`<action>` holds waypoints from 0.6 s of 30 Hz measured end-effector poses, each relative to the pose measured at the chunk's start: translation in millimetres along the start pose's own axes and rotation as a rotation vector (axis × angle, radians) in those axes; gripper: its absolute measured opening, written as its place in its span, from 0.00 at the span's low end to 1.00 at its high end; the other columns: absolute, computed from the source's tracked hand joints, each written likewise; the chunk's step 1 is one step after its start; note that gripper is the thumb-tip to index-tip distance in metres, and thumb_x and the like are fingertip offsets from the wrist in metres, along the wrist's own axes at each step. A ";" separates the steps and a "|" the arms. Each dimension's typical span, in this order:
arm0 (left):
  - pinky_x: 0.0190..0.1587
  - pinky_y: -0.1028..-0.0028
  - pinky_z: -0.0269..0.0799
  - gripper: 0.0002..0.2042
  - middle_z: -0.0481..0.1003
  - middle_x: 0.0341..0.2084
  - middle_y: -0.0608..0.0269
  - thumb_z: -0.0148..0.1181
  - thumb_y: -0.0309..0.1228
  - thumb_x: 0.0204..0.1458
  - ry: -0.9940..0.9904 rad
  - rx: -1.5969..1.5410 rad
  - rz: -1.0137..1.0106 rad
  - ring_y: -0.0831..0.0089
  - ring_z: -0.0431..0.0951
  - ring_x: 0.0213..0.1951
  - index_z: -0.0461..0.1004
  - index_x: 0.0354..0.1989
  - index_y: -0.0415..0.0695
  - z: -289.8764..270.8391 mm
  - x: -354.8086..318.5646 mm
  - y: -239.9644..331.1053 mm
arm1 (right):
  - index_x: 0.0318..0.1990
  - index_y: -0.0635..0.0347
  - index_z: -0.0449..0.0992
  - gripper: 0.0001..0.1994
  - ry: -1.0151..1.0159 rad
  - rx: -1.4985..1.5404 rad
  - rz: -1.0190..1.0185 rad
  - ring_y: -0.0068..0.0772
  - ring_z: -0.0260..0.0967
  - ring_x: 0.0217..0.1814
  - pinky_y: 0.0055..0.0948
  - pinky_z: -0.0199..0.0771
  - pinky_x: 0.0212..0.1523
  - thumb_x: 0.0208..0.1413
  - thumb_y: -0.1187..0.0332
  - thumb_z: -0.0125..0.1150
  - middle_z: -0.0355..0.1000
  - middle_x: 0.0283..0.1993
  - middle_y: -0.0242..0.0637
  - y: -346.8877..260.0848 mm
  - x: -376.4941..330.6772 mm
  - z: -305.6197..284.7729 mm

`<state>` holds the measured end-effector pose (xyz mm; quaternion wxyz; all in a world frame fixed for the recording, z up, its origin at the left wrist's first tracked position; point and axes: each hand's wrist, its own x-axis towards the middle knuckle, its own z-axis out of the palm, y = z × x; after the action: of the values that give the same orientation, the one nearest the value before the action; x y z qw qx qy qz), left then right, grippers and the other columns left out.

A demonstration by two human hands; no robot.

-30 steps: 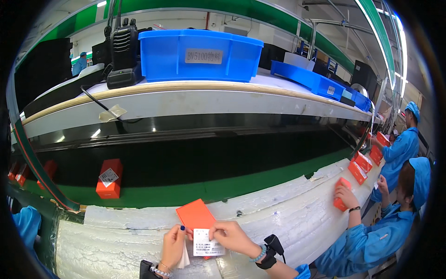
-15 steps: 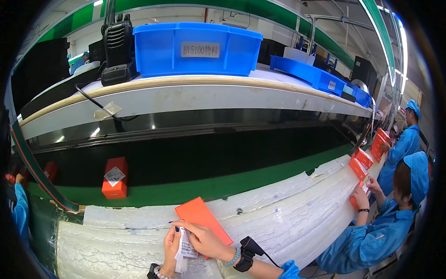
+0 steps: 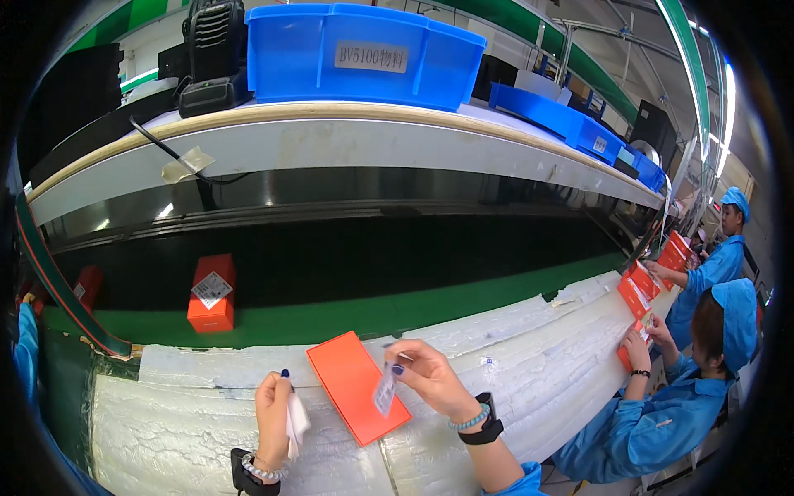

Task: Applying adhesive labels to small red boxes on a conveyor belt.

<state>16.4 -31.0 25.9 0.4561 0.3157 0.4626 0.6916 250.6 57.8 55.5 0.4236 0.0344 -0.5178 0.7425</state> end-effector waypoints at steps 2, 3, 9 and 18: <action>0.20 0.83 0.55 0.08 0.69 0.23 0.74 0.50 0.29 0.60 -0.058 0.049 -0.025 0.90 0.60 0.20 0.67 0.27 0.43 -9.4 -0.3 -4.2 | 0.63 0.54 0.62 0.28 0.061 -0.680 0.253 0.27 0.65 0.55 0.28 0.64 0.59 0.54 0.83 0.47 0.66 0.54 0.36 -4.0 7.3 4.8; 0.21 0.85 0.56 0.08 0.70 0.22 0.74 0.50 0.30 0.60 -0.212 0.173 -0.108 0.91 0.61 0.20 0.69 0.29 0.43 -13.0 1.0 -3.9 | 0.66 0.49 0.59 0.31 0.030 -0.773 0.297 0.24 0.66 0.49 0.26 0.66 0.53 0.54 0.82 0.47 0.67 0.46 0.33 0.4 11.9 7.0; 0.31 0.81 0.68 0.10 0.78 0.23 0.67 0.64 0.37 0.51 -0.677 0.598 -0.354 0.84 0.73 0.27 0.80 0.33 0.41 -24.0 2.4 -24.5 | 0.66 0.49 0.59 0.31 -0.121 -1.015 0.554 0.25 0.66 0.40 0.26 0.68 0.42 0.53 0.80 0.49 0.68 0.40 0.33 10.5 23.7 21.8; 0.32 0.84 0.70 0.08 0.79 0.24 0.68 0.65 0.30 0.50 -0.728 0.669 -0.293 0.86 0.74 0.27 0.80 0.32 0.38 -15.3 1.5 -22.2 | 0.64 0.50 0.60 0.28 -0.132 -1.092 0.624 0.32 0.69 0.39 0.28 0.69 0.40 0.53 0.79 0.47 0.69 0.39 0.37 18.0 20.8 22.4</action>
<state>10.2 -31.5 -0.4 0.5537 0.5965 0.5092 0.2800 216.7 50.3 62.7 0.1106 -0.2936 -0.8328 0.4561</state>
